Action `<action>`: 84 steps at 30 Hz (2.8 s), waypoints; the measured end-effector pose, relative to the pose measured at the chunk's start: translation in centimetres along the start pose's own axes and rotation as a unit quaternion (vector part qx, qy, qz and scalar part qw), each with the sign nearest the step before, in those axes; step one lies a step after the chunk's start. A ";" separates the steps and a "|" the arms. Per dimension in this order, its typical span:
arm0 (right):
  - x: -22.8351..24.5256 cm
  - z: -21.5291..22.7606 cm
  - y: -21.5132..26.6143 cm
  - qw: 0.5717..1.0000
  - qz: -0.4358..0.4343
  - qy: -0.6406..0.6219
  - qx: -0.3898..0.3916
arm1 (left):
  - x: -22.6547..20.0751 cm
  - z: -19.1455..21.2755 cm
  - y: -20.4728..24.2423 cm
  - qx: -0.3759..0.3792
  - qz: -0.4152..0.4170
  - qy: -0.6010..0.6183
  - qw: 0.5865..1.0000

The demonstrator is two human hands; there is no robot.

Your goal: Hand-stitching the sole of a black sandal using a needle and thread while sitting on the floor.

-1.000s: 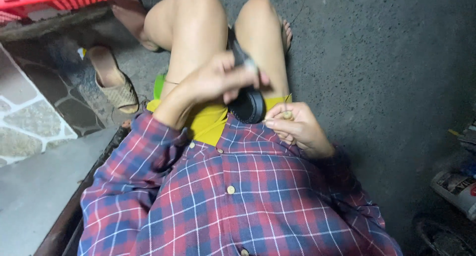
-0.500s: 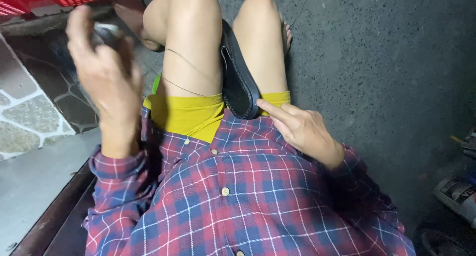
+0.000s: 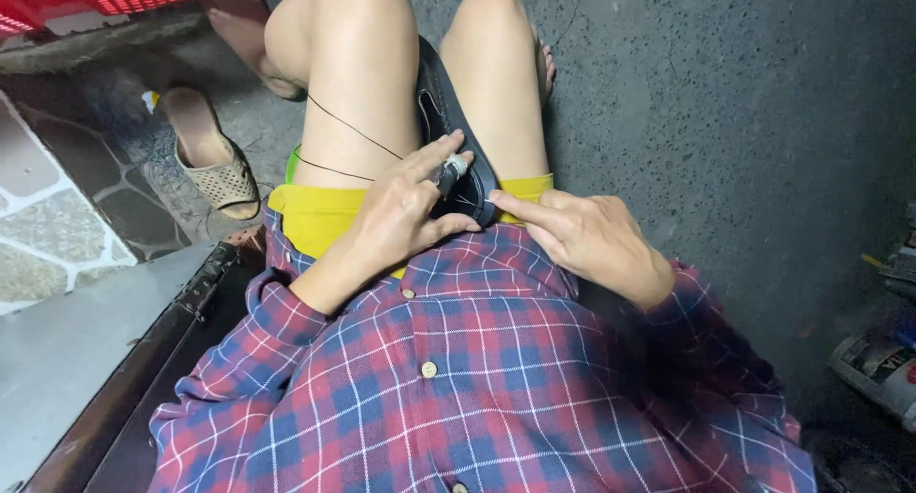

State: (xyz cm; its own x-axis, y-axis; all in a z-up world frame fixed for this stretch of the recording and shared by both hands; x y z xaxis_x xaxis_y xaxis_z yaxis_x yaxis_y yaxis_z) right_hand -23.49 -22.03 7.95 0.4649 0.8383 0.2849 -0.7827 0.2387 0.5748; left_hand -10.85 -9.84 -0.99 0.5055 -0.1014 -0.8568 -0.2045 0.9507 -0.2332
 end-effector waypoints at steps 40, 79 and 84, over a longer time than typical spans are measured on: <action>-0.4 -8.0 -0.2 0.962 0.092 -0.064 -0.250 | 0.2 1.1 2.5 0.161 0.038 -0.146 0.975; -2.5 0.2 3.4 0.996 -0.038 -0.067 -0.039 | -1.3 3.2 -0.2 -0.084 0.049 -0.028 0.995; -2.1 -4.3 1.2 0.923 0.005 -0.332 -0.193 | 0.2 0.6 2.7 0.105 0.195 -0.036 0.974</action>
State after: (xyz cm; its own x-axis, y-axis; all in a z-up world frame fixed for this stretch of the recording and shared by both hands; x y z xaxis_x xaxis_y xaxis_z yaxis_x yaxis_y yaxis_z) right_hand -27.11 -21.39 4.77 0.5067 0.3873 0.7703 -0.8184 0.4969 0.2885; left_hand -10.81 -7.10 -1.50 0.4830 0.2936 -0.8249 -0.2208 0.9525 0.2097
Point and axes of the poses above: each hand's wrist, its own y-axis away from the middle knuckle, its own z-axis out of the back of the hand, x = y × z, the point moved 5 cm from there along -y, towards the middle knuckle, and after that the axes turned 5 degrees about -z, right-handed, at the moved point
